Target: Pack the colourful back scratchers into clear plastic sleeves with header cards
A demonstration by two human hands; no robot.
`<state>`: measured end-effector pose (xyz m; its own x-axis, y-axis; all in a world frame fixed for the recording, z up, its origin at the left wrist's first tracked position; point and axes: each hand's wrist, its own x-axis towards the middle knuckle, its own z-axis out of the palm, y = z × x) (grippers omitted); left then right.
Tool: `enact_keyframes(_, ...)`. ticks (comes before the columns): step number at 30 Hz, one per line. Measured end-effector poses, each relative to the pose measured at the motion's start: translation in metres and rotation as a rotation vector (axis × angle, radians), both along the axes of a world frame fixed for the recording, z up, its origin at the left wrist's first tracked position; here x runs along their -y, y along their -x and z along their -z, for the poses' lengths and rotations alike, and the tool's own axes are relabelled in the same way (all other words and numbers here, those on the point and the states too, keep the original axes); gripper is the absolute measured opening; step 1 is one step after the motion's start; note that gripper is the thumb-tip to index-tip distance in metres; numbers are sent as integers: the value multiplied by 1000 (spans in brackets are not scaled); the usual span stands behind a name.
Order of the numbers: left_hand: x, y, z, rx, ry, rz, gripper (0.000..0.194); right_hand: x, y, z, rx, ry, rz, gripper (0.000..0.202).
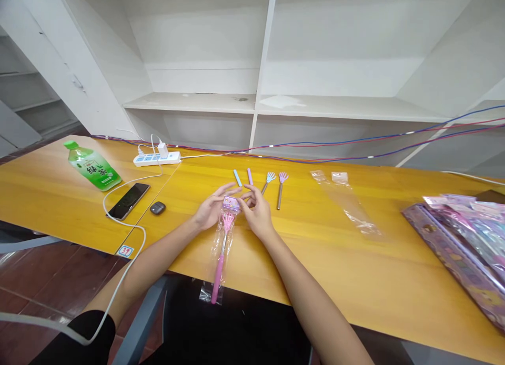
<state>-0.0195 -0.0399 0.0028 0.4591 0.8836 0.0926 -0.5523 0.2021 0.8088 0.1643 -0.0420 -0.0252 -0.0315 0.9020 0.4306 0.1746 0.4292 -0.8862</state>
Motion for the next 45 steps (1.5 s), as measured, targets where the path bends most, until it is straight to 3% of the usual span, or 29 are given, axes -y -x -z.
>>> enact_keyframes(2,1,-1,3,-68,-36,-52,80,-1,0,-1,-40,17,23,48)
enact_keyframes(4,1,-2,9,-147,-53,-37,88,-1,-3,-2,2,-11,62,41)
enact_keyframes(7,-2,-5,21,-269,-46,32,71,-2,-7,-5,136,-83,82,26)
enact_keyframes(11,-7,-9,32,-268,-47,-77,58,-1,-8,-8,202,-156,-12,29)
enact_keyframes(21,-5,-11,30,-221,-42,-126,51,0,-9,-6,300,-318,-26,37)
enact_keyframes(27,-4,-12,25,-188,-23,-168,44,-2,-14,-4,366,-363,-17,30)
enact_keyframes(32,-6,-10,26,-245,-54,-184,44,1,-11,-8,324,-281,-51,26)
enact_keyframes(36,-9,-7,29,-326,-121,-193,51,4,-4,-9,85,-60,-98,7)
enact_keyframes(38,-11,-6,30,-357,-141,-208,51,5,-1,-9,-13,34,-83,22)
enact_keyframes(41,-13,-5,32,-400,-172,-218,50,6,2,-7,16,118,-60,41)
enact_keyframes(45,-12,-6,34,-416,-169,-169,51,2,3,1,141,154,-55,43)
